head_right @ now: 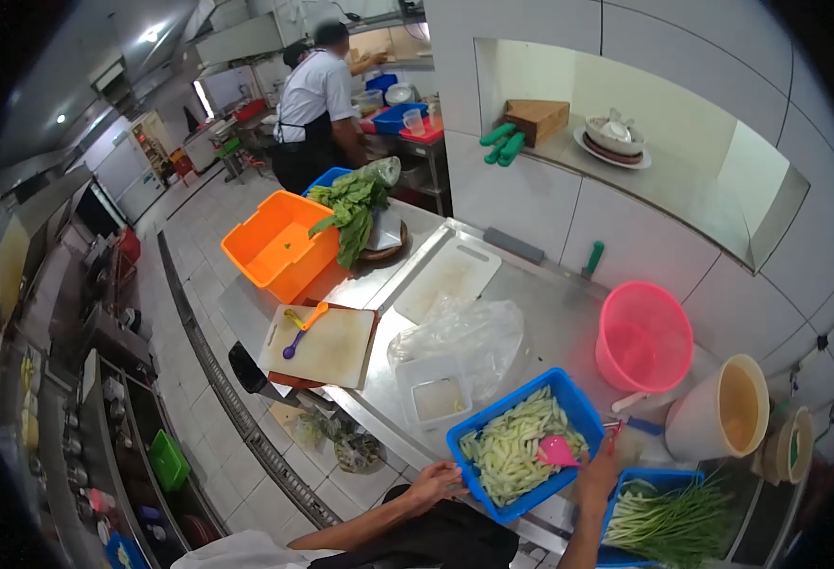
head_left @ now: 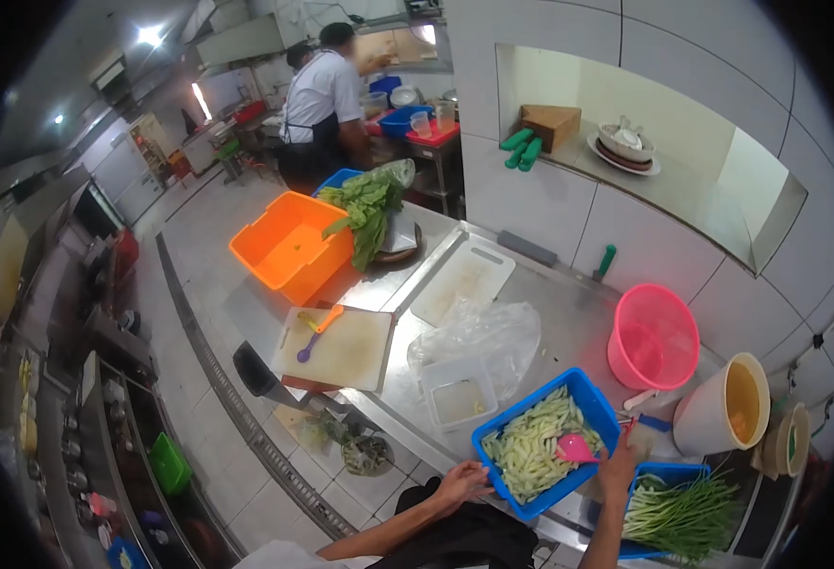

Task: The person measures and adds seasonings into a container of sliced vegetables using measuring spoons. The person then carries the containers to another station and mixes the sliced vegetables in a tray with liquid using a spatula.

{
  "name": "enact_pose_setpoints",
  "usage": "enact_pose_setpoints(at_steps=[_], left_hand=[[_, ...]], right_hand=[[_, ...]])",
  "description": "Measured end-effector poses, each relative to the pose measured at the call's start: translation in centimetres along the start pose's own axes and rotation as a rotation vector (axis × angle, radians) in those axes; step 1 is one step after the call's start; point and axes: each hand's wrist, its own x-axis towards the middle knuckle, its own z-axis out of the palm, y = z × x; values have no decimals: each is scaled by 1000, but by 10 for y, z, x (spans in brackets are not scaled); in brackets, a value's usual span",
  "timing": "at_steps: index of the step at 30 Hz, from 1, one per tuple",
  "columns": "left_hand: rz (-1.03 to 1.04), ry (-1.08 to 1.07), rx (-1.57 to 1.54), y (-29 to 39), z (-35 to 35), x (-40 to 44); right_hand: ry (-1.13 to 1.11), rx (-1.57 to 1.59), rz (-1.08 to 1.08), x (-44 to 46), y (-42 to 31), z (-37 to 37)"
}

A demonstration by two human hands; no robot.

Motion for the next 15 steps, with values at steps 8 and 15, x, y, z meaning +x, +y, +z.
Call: enact_pose_setpoints(at_steps=[8,15], left_hand=[[203,184,28,-13,17,-23],[217,190,170,12,-14,-17]], right_hand=[[-240,349,-201,36,30,49],[-484,849,-164,68,-23,47]])
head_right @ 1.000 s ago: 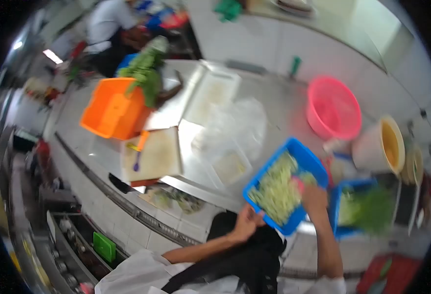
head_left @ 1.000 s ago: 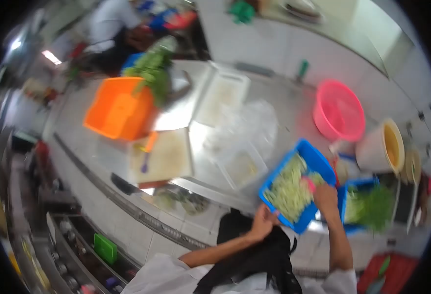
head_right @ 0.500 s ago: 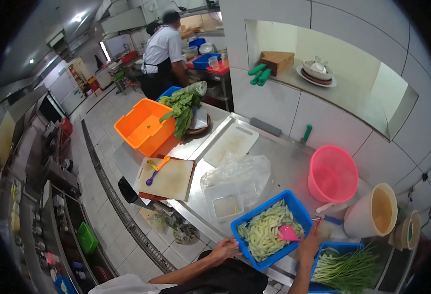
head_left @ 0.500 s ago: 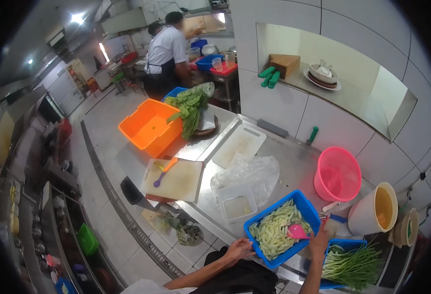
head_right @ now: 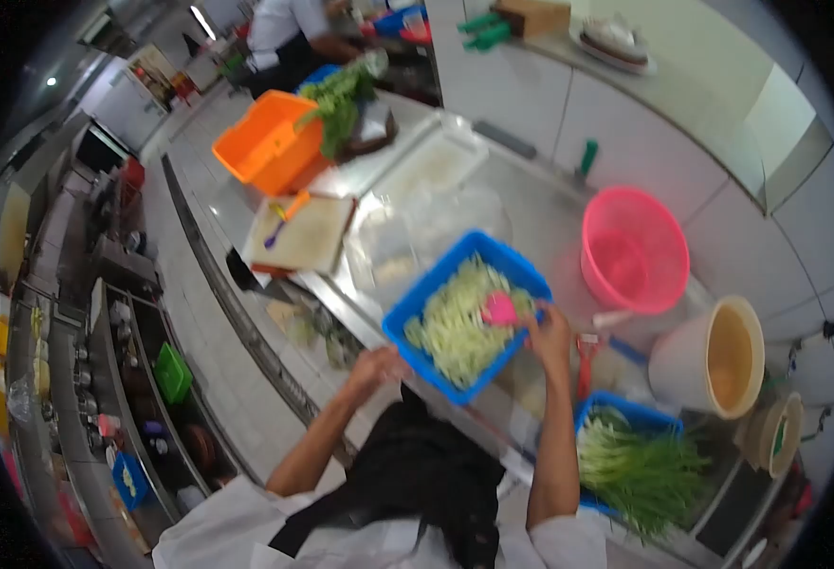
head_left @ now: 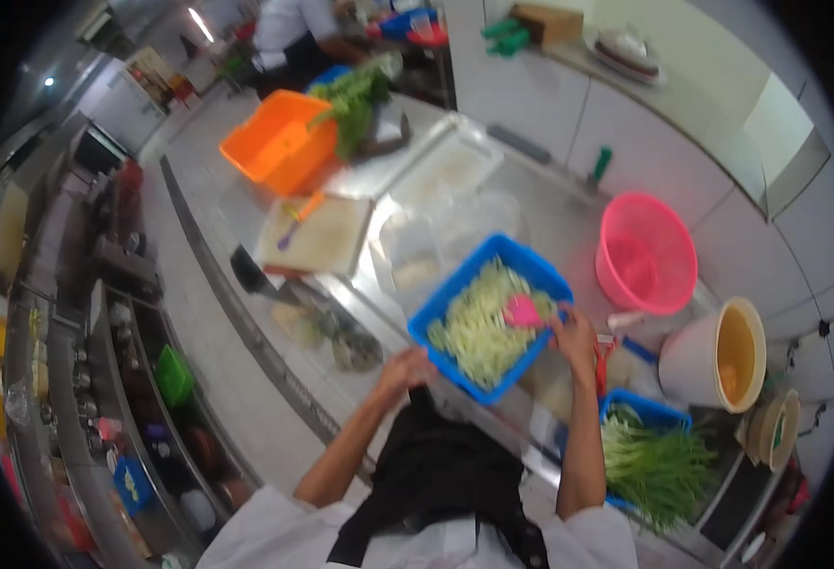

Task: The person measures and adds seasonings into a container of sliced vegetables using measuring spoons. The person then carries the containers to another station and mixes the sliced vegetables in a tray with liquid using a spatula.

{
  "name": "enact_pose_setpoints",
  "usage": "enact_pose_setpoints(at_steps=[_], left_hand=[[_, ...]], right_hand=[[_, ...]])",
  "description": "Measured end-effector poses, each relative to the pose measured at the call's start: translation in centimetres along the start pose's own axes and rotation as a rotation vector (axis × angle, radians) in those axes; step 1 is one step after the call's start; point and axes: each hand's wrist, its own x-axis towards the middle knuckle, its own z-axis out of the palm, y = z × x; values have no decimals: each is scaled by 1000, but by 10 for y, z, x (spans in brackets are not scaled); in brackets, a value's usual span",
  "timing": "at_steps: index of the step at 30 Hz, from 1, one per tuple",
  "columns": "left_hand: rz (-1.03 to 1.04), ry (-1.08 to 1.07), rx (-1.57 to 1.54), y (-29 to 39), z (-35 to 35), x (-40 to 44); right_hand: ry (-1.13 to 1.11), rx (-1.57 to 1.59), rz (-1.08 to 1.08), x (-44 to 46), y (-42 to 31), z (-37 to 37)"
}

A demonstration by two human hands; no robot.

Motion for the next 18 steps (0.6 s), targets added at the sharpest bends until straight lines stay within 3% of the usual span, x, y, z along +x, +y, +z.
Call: enact_pose_setpoints(at_steps=[3,7,9,11,13,15,16,18], left_hand=[[24,35,-69,-3,7,2],[47,87,-33,-2,2,-18],[30,130,36,-24,-18,-33],[-66,168,529,-51,-41,-60],[-191,-13,535,-107,-69,-89],[-789,121,-310,-144,-89,-125],[-886,138,-442,-164,-103,-135],[-782,149,-302,-175,-117,-140]], right_hand=[[-35,52,-16,-8,-4,6],[86,556,126,-37,1,22],[96,623,201,-56,13,34],[97,589,265,-72,15,42],[67,639,274,-81,12,50],[34,688,295,-84,9,54],[68,622,285,-84,8,57],[104,564,276,-81,7,63]])
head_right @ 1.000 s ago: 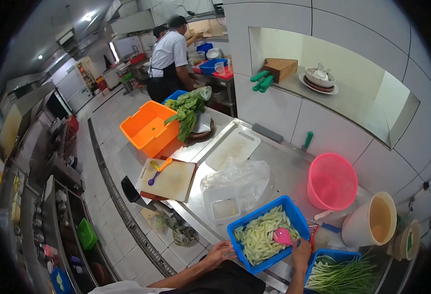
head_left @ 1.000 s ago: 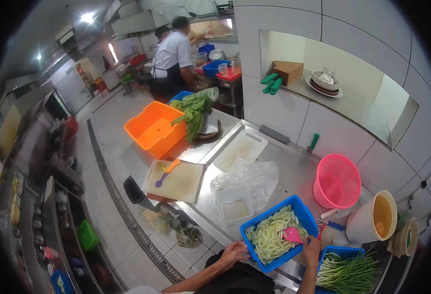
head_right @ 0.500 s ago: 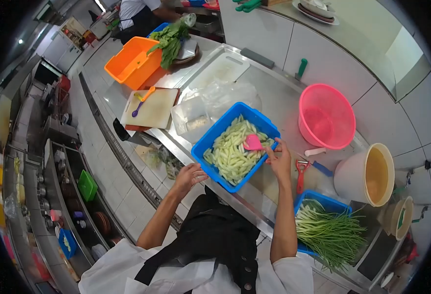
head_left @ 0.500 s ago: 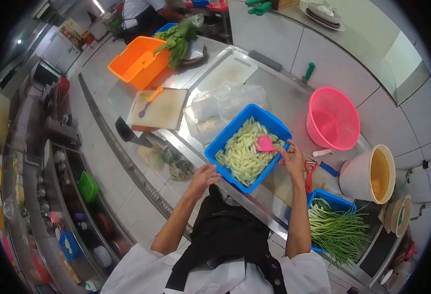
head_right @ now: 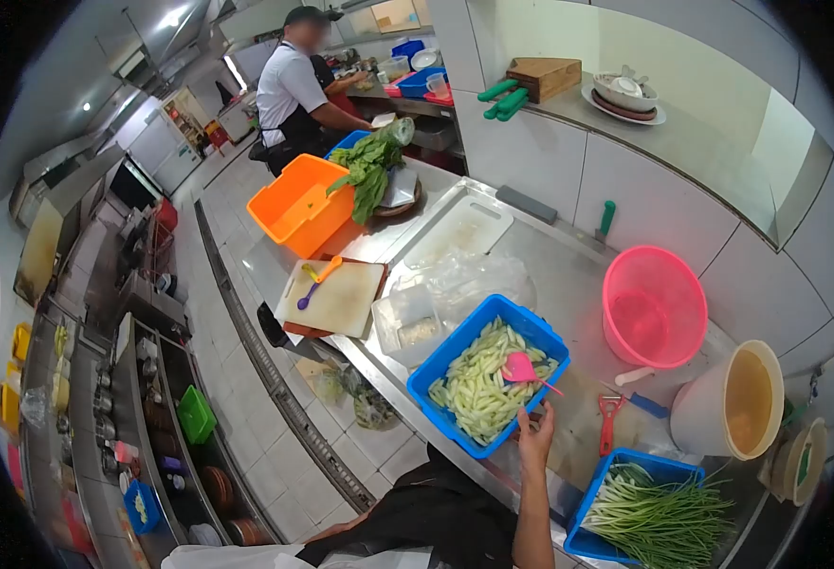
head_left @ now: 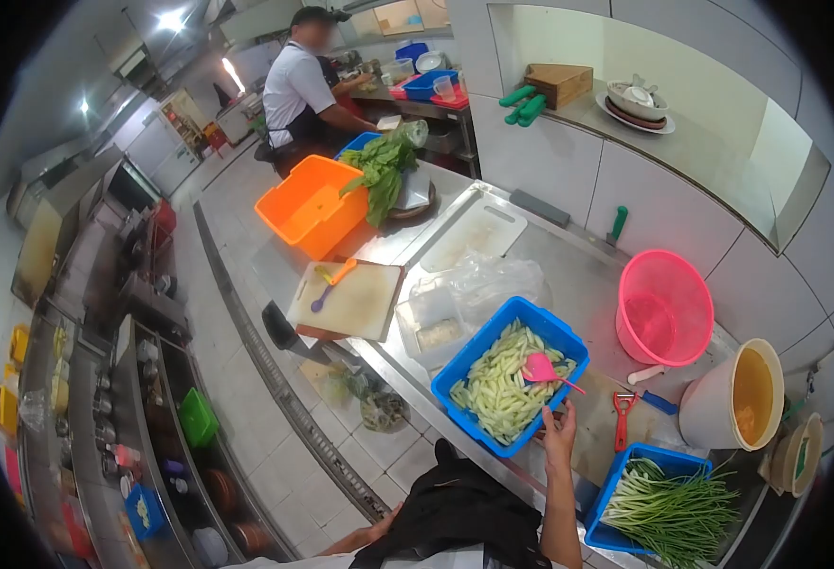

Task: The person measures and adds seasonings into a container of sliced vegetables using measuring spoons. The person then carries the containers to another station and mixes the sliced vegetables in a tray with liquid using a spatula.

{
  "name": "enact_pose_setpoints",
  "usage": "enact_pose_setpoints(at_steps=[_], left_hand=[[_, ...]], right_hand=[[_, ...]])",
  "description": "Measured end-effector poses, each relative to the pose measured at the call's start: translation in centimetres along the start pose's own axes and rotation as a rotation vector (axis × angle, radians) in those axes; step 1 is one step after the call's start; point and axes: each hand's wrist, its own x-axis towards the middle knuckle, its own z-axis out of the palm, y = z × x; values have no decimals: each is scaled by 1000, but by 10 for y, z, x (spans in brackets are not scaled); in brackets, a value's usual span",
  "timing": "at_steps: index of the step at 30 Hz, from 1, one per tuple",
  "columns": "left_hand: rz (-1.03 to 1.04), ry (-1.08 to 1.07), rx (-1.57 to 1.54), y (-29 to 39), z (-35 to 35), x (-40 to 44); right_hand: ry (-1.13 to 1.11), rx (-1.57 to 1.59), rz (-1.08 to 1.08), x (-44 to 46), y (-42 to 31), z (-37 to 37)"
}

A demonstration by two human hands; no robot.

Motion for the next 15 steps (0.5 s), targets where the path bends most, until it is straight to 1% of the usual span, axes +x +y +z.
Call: enact_pose_setpoints(at_steps=[3,4,5,7,12,14,15], left_hand=[[247,125,274,0,-15,24],[323,167,352,4,-19,36],[389,207,411,7,-22,47],[497,273,488,21,-25,66],[642,342,495,48,-24,83],[658,349,465,55,-21,79],[660,349,464,58,-14,72]], right_hand=[[16,-75,-25,13,5,-2],[31,-116,-74,20,9,-2],[46,-157,-119,24,14,-4],[55,-135,-127,28,11,-2],[58,-105,-148,32,-5,0],[40,-103,-68,29,-17,1],[38,-103,-70,31,-16,1]])
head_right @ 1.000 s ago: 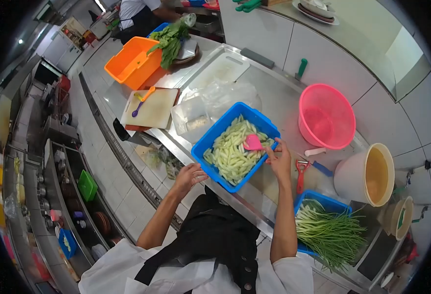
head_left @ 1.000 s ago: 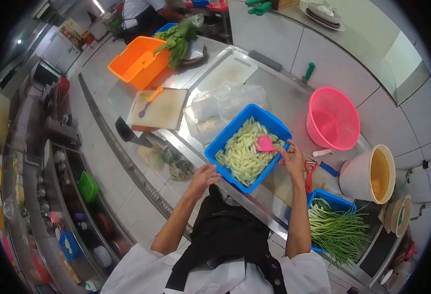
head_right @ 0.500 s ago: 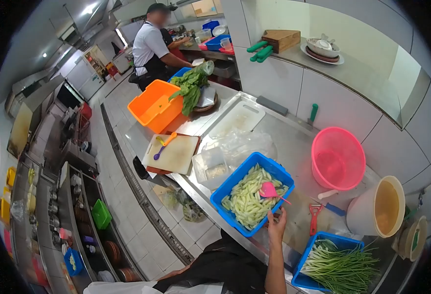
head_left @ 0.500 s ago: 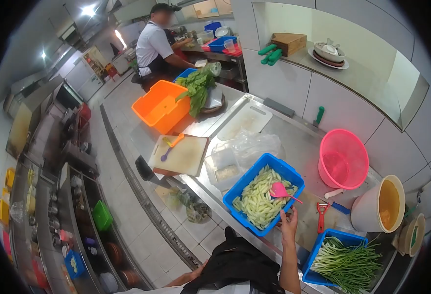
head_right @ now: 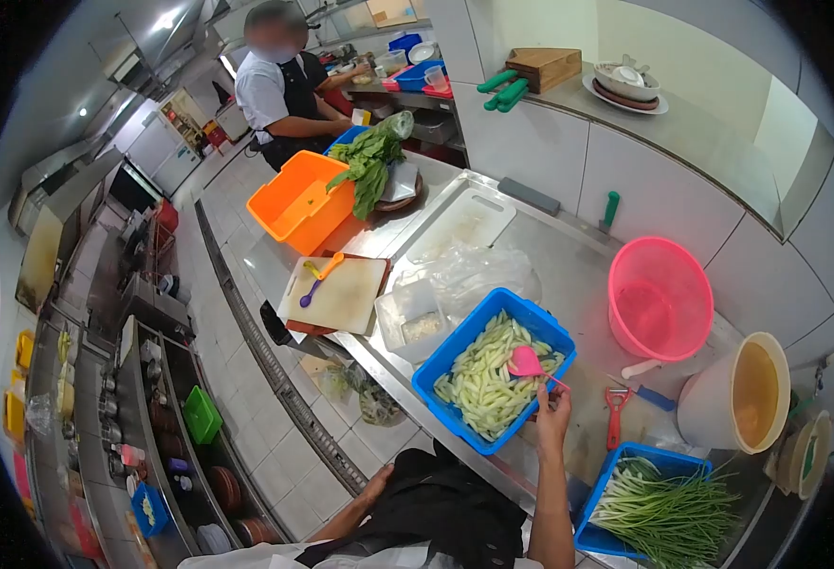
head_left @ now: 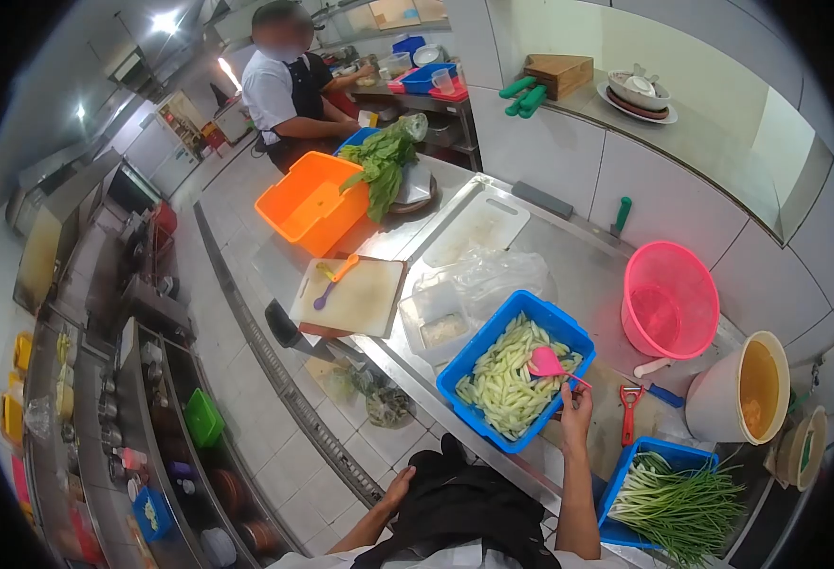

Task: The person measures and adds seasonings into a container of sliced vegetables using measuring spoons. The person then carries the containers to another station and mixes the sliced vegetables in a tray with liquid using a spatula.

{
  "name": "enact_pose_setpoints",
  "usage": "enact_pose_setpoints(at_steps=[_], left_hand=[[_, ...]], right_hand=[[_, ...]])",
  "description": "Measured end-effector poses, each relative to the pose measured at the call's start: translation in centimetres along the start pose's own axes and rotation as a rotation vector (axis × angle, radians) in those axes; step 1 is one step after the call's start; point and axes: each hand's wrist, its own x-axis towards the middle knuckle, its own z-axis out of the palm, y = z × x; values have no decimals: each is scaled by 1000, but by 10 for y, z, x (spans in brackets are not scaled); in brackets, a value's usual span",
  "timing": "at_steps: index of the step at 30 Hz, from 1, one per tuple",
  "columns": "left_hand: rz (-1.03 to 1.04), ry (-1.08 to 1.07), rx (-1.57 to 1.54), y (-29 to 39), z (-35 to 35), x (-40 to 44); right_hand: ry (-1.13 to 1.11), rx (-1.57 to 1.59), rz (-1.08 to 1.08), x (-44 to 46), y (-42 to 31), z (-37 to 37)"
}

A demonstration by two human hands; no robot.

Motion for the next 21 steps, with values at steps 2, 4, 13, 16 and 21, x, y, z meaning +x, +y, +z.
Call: enact_pose_setpoints(at_steps=[2,4,13,16,21], left_hand=[[-21,-8,89,43,9,-32],[-31,-10,83,44,10,-38],[-109,142,252,0,2,-53],[-74,140,379,-38,-11,-52],[59,-24,389,-119,-38,-38]], right_hand=[[-7,-6,0,3,2,-2],[-19,-15,12,2,2,-4],[-19,-25,16,-1,-1,-5],[-29,-33,21,-1,0,-7],[-25,-4,36,0,0,-8]])
